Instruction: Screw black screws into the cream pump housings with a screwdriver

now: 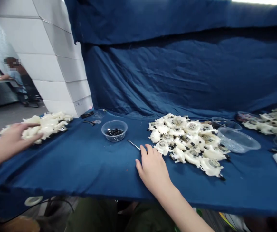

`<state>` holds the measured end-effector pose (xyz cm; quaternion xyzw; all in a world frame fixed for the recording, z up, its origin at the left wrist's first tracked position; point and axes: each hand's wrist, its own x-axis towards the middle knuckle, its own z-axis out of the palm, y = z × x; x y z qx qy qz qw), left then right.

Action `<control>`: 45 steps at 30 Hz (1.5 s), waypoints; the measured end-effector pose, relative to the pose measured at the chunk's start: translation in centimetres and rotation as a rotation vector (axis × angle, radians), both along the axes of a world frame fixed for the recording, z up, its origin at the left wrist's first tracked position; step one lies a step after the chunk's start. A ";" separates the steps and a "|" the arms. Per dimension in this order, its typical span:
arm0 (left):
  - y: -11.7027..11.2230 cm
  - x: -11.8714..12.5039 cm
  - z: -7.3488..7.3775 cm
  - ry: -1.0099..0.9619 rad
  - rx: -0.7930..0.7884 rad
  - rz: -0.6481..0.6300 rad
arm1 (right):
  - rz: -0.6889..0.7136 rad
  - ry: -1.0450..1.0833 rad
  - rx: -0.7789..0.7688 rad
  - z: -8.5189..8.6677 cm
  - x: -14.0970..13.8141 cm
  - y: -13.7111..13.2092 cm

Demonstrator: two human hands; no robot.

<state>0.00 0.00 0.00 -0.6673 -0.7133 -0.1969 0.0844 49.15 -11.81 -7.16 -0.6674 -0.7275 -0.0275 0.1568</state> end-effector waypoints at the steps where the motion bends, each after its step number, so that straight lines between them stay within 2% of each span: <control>1: 1.2 -0.1 -0.7 0.032 -0.020 0.017 | -0.016 -0.020 -0.041 -0.4 -0.1 0.6; 4: 3.3 -0.6 -2.6 0.070 -0.040 0.076 | -0.016 -0.018 -0.100 -0.9 0.1 2.1; 8: 3.7 -0.8 -4.0 0.027 -0.001 0.103 | -0.023 0.067 -0.159 -0.7 1.2 3.3; 12: 3.8 -0.5 -4.5 -0.185 0.207 0.011 | -0.043 0.205 -0.199 -0.1 2.4 4.3; 14: 3.9 -0.3 -4.6 -0.210 0.240 -0.002 | -0.038 0.313 -0.207 0.4 2.6 4.8; 19: 3.6 -0.3 -3.8 -0.126 0.222 0.061 | 0.084 0.898 -0.417 1.7 1.2 6.4; 21: 2.9 -0.1 -3.1 -0.086 0.237 0.076 | 0.106 0.928 -0.421 2.1 0.3 7.4; 23: 1.7 0.9 -2.1 -0.097 0.278 0.052 | 0.118 0.895 -0.360 2.5 -0.5 8.7; 24: 1.2 1.9 -1.5 -0.145 0.299 0.014 | 0.129 0.880 -0.324 2.7 -0.8 9.4; 26: 0.5 4.9 -0.3 -0.467 0.279 -0.078 | 0.161 0.838 -0.265 3.5 -1.5 11.2; 28: 1.0 8.6 0.7 -1.006 0.079 -0.229 | 0.208 0.765 -0.241 4.6 -2.2 13.1; 30: 2.8 12.4 1.1 -1.212 -0.016 -0.349 | 0.262 0.664 -0.237 5.9 -2.9 15.0; 33: 6.7 16.7 -0.3 -1.516 -0.177 -0.456 | 0.333 0.503 -0.241 7.4 -4.3 17.4; 36: 9.8 18.9 -3.5 -1.689 -0.162 -0.372 | 0.394 0.365 -0.329 8.1 -5.7 19.1; 38: 10.9 19.2 -5.6 -1.765 -0.119 -0.304 | 0.414 0.295 -0.417 8.1 -6.6 19.9; 40: 11.3 18.8 -7.2 -1.811 -0.097 -0.285 | 0.413 0.241 -0.486 8.0 -7.5 20.5; 42: 11.6 18.2 -7.9 -1.840 -0.087 -0.284 | 0.402 0.191 -0.534 7.7 -8.6 21.0; 45: 12.2 17.2 -8.0 -1.884 -0.072 -0.245 | 0.357 0.109 -0.557 7.2 -9.8 21.3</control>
